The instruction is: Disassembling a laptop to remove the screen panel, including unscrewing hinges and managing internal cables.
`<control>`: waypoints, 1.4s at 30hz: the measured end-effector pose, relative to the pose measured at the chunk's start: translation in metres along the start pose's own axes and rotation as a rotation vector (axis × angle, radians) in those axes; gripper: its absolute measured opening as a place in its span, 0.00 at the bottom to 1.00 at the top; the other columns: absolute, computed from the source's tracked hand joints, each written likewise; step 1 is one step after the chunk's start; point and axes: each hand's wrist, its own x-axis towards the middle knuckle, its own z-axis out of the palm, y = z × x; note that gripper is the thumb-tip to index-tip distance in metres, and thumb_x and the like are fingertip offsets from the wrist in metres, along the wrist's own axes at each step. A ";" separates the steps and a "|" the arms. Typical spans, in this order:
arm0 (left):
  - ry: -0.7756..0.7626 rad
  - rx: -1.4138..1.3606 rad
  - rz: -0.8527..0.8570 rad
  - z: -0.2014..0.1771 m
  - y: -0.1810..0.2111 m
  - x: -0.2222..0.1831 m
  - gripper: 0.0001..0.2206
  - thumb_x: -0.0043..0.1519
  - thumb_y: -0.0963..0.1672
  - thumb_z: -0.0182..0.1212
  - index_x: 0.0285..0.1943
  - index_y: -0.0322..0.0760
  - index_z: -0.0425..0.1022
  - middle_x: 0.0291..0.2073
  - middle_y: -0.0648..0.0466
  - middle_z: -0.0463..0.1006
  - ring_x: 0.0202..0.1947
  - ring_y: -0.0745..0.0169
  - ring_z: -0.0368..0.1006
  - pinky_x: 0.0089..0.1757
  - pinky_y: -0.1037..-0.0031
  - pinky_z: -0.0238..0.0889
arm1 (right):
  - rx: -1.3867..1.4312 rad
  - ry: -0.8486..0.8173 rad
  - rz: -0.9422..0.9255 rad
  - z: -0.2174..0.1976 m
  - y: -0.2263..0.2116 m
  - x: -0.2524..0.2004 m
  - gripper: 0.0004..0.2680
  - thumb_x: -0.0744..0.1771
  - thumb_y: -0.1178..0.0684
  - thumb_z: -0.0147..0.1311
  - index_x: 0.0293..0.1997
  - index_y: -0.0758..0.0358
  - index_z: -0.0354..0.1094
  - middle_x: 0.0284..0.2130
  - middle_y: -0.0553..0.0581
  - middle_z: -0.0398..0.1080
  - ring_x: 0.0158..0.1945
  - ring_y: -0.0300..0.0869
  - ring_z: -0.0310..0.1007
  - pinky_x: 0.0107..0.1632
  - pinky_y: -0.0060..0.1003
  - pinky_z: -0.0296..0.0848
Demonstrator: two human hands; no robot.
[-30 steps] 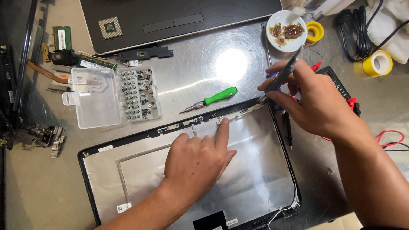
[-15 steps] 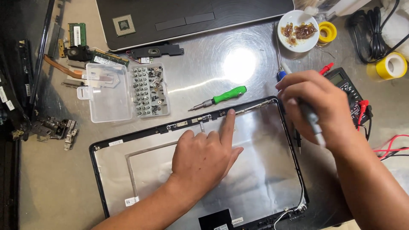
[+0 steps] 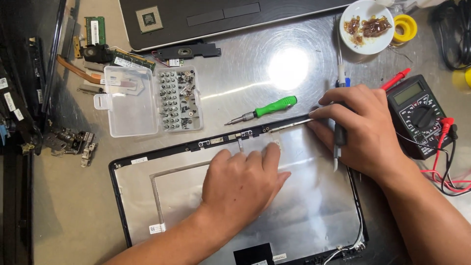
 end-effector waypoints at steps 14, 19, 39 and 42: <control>-0.067 0.089 -0.007 0.004 0.005 -0.003 0.45 0.56 0.69 0.63 0.72 0.41 0.70 0.13 0.66 0.61 0.14 0.70 0.60 0.24 0.73 0.54 | 0.020 0.010 0.040 0.007 0.005 -0.004 0.07 0.68 0.53 0.70 0.48 0.53 0.75 0.51 0.56 0.74 0.51 0.50 0.72 0.55 0.51 0.56; -0.118 0.091 0.006 0.003 0.002 -0.001 0.45 0.59 0.69 0.57 0.74 0.40 0.67 0.11 0.66 0.62 0.13 0.70 0.59 0.24 0.73 0.52 | 0.011 -0.003 0.044 0.007 0.007 -0.004 0.07 0.68 0.53 0.71 0.46 0.51 0.76 0.52 0.54 0.74 0.51 0.50 0.72 0.56 0.50 0.56; -0.140 0.061 0.003 0.005 -0.005 0.007 0.37 0.61 0.65 0.55 0.72 0.44 0.70 0.12 0.67 0.69 0.12 0.69 0.67 0.24 0.73 0.58 | 0.008 -0.003 -0.044 -0.007 0.013 0.003 0.03 0.68 0.52 0.66 0.43 0.51 0.77 0.55 0.60 0.71 0.52 0.55 0.70 0.56 0.51 0.57; -0.119 0.081 0.007 0.004 -0.004 0.006 0.38 0.61 0.66 0.56 0.72 0.44 0.70 0.12 0.67 0.67 0.13 0.70 0.66 0.25 0.74 0.58 | 0.005 -0.002 -0.052 -0.008 0.012 0.004 0.03 0.68 0.53 0.66 0.42 0.51 0.77 0.56 0.59 0.72 0.52 0.55 0.71 0.56 0.52 0.57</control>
